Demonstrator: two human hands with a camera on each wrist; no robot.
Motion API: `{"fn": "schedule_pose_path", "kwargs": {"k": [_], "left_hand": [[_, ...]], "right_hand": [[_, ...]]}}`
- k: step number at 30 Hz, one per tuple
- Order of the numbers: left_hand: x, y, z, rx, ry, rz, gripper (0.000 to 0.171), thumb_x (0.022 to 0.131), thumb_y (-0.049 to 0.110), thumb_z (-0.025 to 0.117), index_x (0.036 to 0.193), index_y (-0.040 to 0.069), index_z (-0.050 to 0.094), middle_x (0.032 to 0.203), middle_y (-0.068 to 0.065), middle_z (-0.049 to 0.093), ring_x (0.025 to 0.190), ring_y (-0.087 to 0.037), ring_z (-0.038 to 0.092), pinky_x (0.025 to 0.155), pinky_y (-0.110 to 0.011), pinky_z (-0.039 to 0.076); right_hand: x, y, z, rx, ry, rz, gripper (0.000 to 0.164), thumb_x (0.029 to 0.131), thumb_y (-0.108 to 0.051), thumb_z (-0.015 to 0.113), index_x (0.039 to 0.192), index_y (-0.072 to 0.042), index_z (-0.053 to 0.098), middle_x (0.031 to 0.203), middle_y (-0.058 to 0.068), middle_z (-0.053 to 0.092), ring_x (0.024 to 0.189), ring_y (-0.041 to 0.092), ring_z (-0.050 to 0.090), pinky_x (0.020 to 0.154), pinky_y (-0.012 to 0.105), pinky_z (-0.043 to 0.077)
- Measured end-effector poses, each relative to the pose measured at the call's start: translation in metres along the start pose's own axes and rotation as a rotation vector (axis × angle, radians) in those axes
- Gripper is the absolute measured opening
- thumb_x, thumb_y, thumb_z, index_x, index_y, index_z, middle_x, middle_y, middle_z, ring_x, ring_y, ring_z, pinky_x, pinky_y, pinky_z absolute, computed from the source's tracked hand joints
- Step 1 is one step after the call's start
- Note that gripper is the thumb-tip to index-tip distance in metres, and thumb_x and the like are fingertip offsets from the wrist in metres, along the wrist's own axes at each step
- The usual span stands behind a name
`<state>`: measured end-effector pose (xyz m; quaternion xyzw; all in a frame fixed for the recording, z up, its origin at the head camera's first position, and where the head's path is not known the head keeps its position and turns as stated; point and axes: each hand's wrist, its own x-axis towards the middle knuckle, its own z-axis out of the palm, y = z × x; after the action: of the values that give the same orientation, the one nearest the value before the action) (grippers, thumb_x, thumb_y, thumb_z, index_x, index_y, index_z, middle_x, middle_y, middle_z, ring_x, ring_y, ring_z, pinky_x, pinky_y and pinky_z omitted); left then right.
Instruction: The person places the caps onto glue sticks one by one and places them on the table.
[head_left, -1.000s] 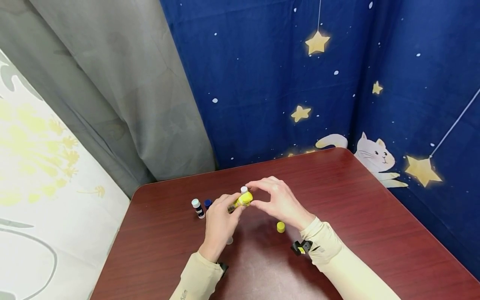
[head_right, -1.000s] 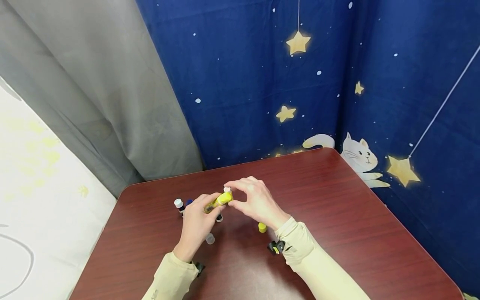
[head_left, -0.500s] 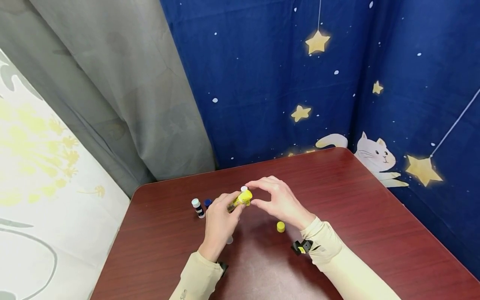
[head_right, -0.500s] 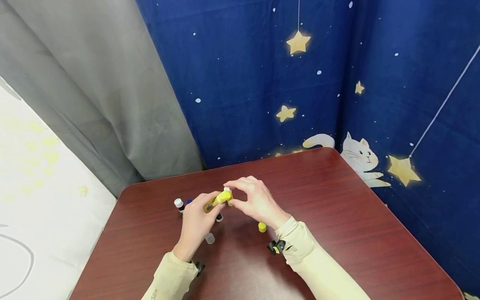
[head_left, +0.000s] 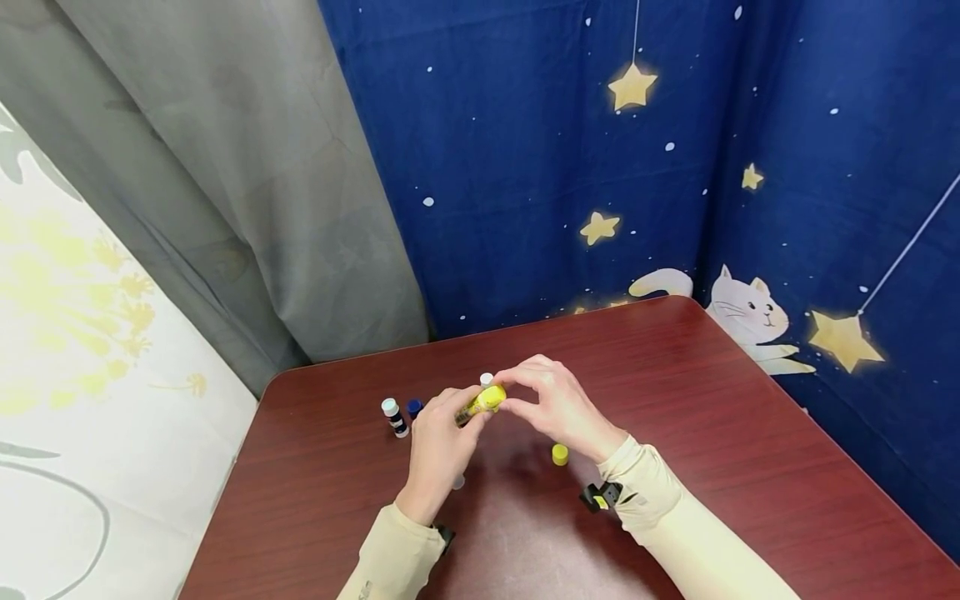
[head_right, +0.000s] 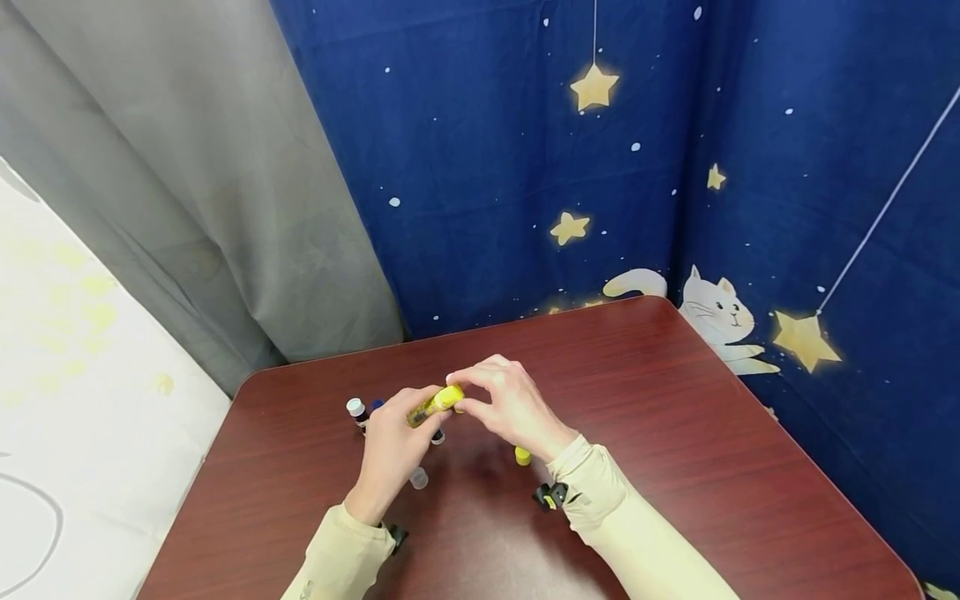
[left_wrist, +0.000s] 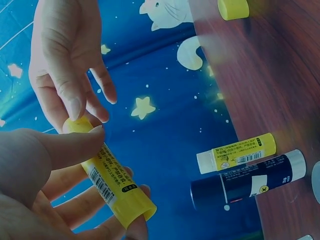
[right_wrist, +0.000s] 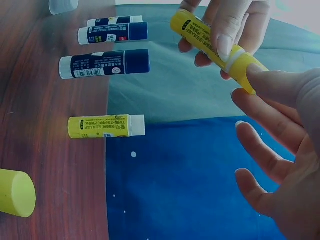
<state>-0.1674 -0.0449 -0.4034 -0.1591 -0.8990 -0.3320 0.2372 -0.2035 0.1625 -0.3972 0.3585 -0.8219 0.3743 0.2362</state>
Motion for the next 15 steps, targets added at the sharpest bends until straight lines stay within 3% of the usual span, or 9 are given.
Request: {"fn": "schedule_pose_path", "kwargs": {"k": [15], "left_hand": [[-0.0002,0.0015,0.0022,-0.005,0.001,-0.008,0.037,0.081,0.019,0.087,0.118,0.019,0.077,0.100,0.006,0.070,0.088,-0.014,0.063,0.075,-0.034,0.054]], "right_hand": [[-0.0015,0.0017,-0.0001,-0.054,0.001,-0.009,0.030,0.083,-0.026,0.085,0.111,-0.020,0.077,0.097,-0.015,0.069,0.097,0.007,0.059,0.082,0.038,0.046]]}}
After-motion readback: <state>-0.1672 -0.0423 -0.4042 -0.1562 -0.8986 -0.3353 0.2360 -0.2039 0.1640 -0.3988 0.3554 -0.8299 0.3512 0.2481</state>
